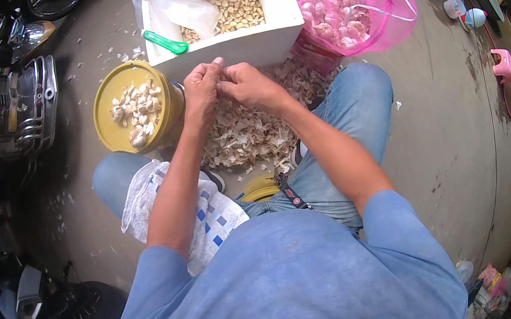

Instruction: The person peels garlic bulbs and separates garlic cloves by hand, taking garlic from a mesh bag and placing cloves onto a lid and into a container.

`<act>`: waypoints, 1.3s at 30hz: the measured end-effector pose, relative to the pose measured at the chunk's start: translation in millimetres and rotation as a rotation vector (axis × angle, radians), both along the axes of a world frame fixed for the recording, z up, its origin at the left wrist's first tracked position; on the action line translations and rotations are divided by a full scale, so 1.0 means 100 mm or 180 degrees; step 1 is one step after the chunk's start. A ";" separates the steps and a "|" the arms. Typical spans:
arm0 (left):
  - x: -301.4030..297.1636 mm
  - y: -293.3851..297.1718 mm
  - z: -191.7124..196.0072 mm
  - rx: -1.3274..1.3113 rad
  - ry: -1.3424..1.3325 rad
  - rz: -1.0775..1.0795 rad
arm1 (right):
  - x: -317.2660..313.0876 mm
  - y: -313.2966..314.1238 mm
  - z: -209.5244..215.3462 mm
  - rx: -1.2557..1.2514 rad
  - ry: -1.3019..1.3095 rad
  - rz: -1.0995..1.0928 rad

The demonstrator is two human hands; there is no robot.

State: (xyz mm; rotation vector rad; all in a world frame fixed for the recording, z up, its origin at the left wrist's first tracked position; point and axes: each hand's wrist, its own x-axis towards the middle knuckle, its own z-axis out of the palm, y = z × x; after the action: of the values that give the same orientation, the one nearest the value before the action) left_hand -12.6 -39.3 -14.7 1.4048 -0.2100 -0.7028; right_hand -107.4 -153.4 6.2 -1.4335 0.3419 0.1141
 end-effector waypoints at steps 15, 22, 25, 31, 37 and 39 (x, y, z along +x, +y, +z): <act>0.50 0.24 -0.04 -0.0343 0.1053 0.0770 | -0.26 0.42 0.03 -0.1373 -0.0551 0.0459; 0.28 0.07 -0.10 -0.0114 0.0491 0.0169 | -0.06 -0.17 -0.51 -0.0953 -0.0395 0.0034; 0.15 0.05 -0.12 -0.0011 0.0146 -0.0123 | -0.01 -0.06 -0.13 0.1046 0.0190 -0.0080; 0.15 -0.04 -0.34 -0.0126 0.0242 0.0130 | 0.08 0.16 -0.33 -0.0903 -0.0715 -0.0567; 0.20 -0.01 -0.37 -0.0182 0.0759 0.0500 | -0.01 0.35 -0.16 -0.1368 -0.0871 -0.0465; 0.21 -0.01 -0.39 -0.0224 0.0865 0.0570 | -0.03 0.34 -0.13 -0.1336 -0.0813 -0.0441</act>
State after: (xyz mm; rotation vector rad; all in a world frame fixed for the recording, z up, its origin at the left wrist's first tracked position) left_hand 8.4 -40.4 -53.6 1.2290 0.1027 -0.7216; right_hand -110.8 -119.5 -6.6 -1.8094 0.2615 -0.2669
